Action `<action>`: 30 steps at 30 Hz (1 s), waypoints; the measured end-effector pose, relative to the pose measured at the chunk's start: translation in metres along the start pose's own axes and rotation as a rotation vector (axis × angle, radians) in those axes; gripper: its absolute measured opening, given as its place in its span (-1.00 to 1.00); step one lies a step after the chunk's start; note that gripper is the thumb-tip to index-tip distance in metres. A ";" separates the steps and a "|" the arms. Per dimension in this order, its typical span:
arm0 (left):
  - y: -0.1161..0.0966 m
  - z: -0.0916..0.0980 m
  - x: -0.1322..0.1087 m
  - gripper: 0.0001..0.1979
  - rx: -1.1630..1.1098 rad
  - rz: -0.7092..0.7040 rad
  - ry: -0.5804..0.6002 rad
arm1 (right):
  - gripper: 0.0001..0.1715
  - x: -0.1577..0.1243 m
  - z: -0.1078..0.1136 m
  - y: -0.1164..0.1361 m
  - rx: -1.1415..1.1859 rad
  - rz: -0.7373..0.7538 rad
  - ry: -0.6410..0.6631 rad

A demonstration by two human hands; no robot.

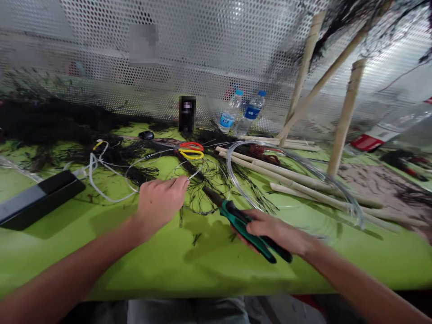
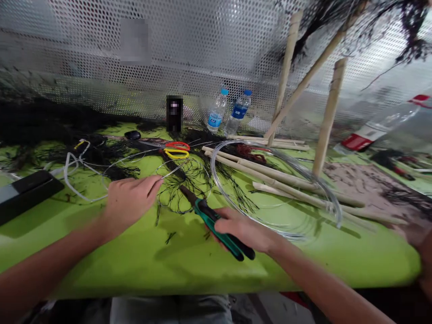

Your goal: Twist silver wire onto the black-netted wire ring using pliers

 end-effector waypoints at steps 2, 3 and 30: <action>0.000 0.009 0.000 -0.73 0.002 -0.042 -0.074 | -0.63 0.001 -0.015 0.004 0.449 0.162 0.123; 0.000 0.014 0.000 -0.75 0.001 -0.066 -0.111 | -0.57 0.002 -0.021 0.007 0.625 0.217 0.173; -0.006 0.056 -0.007 -0.73 0.034 -0.280 -0.375 | -0.57 -0.015 -0.024 0.006 0.069 0.123 -0.276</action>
Point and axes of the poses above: each hand's wrist, its own x-axis towards the middle knuckle, its own z-axis out of the back of the hand, y = z × x, the point moved 6 cm from there along x, towards the middle knuckle, and after that the axes turned 9 degrees about y, right-handed, at the moved point
